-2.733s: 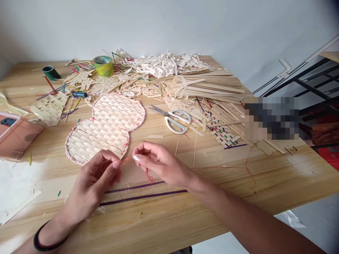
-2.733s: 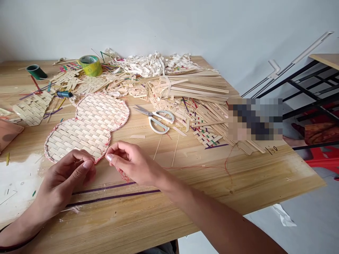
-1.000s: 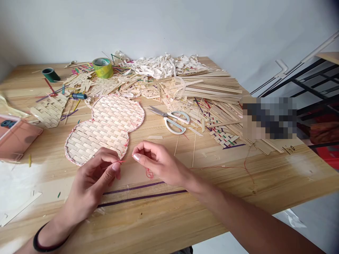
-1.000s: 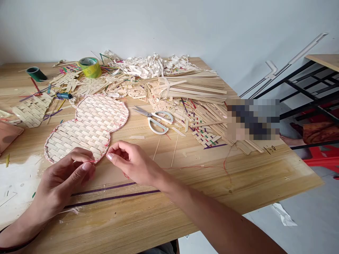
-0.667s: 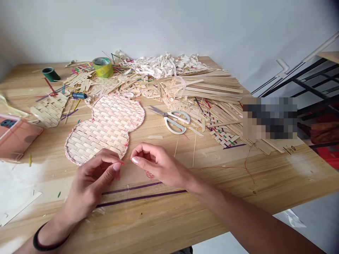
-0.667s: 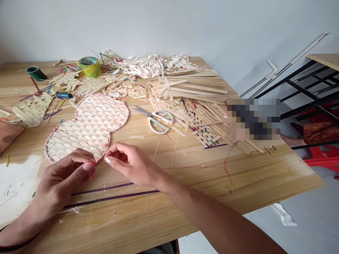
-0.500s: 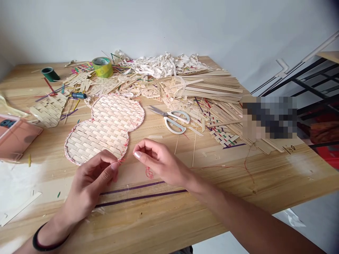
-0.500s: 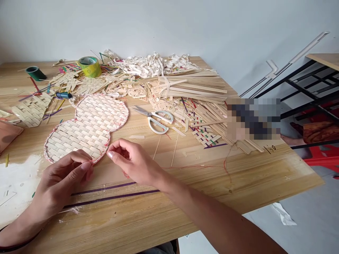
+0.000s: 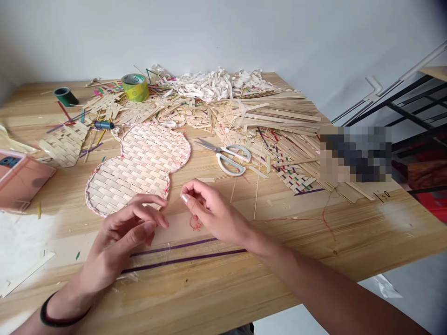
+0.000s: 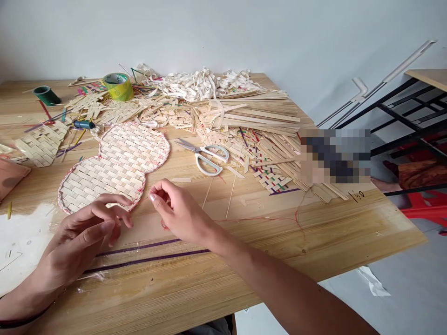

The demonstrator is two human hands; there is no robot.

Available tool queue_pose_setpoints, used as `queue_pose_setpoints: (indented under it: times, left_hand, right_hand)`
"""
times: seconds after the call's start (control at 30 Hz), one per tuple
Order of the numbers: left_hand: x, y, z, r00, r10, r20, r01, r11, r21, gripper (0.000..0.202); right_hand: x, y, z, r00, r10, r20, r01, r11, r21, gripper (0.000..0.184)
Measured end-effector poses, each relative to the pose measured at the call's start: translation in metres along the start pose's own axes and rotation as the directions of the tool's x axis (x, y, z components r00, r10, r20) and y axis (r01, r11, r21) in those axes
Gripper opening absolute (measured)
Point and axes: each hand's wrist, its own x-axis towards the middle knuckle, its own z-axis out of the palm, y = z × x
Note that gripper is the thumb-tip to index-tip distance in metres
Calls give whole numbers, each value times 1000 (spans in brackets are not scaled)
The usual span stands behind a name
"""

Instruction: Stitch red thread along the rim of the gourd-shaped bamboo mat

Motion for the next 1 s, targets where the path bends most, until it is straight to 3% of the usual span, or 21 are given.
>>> queue_pose_setpoints:
  times: [0.1, 0.17, 0.27, 0.33, 0.47, 0.6, 0.7, 0.8, 1.0]
  left_hand:
    - [-1, -1, 1, 990, -61, 127, 79, 986, -144, 19]
    - [-1, -1, 2, 988, -90, 123, 107, 985, -138, 18]
    - [1, -1, 2, 990, -106, 91, 119, 982, -144, 19]
    - [1, -3, 2, 991, -107, 77, 117, 982, -147, 20]
    - [3, -8, 0, 990, -132, 52, 136, 988, -80, 20]
    - [4, -9, 1, 984, -180, 5, 180, 983, -21, 20]
    - [6, -4, 3, 981, -193, -11, 193, 981, 20, 23]
    - [8, -1, 6, 985, -164, -48, 167, 983, 74, 24]
    - [7, -1, 10, 984, -92, -151, 103, 992, 69, 22]
  right_hand:
    - [0, -4, 0, 999, 4, 46, -5, 1000, 12, 26]
    - [0, -6, 0, 987, 36, 155, -53, 993, 107, 36]
    - [2, -7, -1, 933, 55, 356, -163, 946, 281, 46]
    - [2, -6, -2, 915, 49, 401, -201, 917, 344, 46]
    - [1, -8, -3, 938, 39, 344, -133, 958, 253, 40]
    - [-2, -12, -2, 970, -33, 242, 32, 999, 8, 22]
    - [-3, -11, 0, 982, -117, 146, 146, 968, -206, 7]
    - [-2, -7, 3, 968, -238, 79, 251, 907, -339, 3]
    - [0, -3, 3, 922, -377, 85, 380, 842, -383, 9]
